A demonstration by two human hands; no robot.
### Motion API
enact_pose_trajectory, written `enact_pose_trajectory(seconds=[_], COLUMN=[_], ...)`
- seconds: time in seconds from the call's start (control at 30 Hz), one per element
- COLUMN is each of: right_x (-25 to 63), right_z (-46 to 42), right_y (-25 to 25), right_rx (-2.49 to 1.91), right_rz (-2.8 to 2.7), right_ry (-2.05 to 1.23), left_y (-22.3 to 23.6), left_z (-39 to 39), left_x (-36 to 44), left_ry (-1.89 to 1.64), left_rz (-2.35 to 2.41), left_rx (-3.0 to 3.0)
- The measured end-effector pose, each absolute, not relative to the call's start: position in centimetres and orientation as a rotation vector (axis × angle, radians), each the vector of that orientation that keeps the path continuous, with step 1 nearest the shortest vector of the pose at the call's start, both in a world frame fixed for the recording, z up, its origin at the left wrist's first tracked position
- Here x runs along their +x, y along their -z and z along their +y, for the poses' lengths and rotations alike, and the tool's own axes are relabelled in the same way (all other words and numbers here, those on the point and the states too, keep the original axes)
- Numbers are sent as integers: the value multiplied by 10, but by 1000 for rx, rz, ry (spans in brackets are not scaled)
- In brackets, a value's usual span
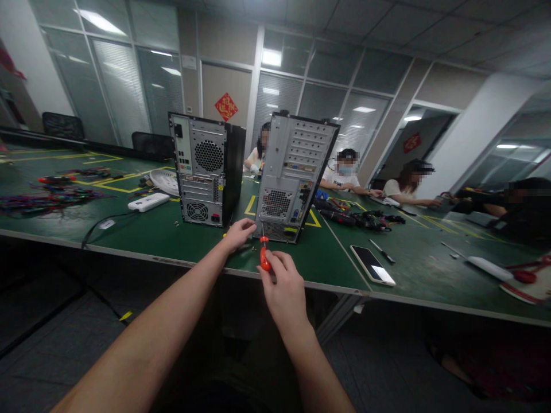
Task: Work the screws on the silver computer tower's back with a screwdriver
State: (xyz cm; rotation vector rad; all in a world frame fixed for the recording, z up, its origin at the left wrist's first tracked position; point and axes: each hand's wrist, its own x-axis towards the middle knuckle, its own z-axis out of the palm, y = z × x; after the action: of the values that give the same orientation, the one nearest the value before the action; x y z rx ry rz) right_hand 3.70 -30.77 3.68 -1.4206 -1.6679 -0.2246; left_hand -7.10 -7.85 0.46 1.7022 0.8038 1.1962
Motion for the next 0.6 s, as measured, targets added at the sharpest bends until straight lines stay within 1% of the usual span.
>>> enact_pose_trajectory(seconds=[0.2,0.43,0.6], right_x=[36,35,36], right_z=[-310,-308,-306], right_y=[-39,-38,-36], right_rx=[-1416,-1430,-1411], right_rz=[-1774,-1624,-1573], right_ry=[372,198,148], left_y=[-6,-6,-6], left_z=[-79,-80,-79], left_x=[-72,-72,-71], left_ry=[-1180,-1176,-1183], left_rz=[814,812,808], left_rx=[1701,1695,1683])
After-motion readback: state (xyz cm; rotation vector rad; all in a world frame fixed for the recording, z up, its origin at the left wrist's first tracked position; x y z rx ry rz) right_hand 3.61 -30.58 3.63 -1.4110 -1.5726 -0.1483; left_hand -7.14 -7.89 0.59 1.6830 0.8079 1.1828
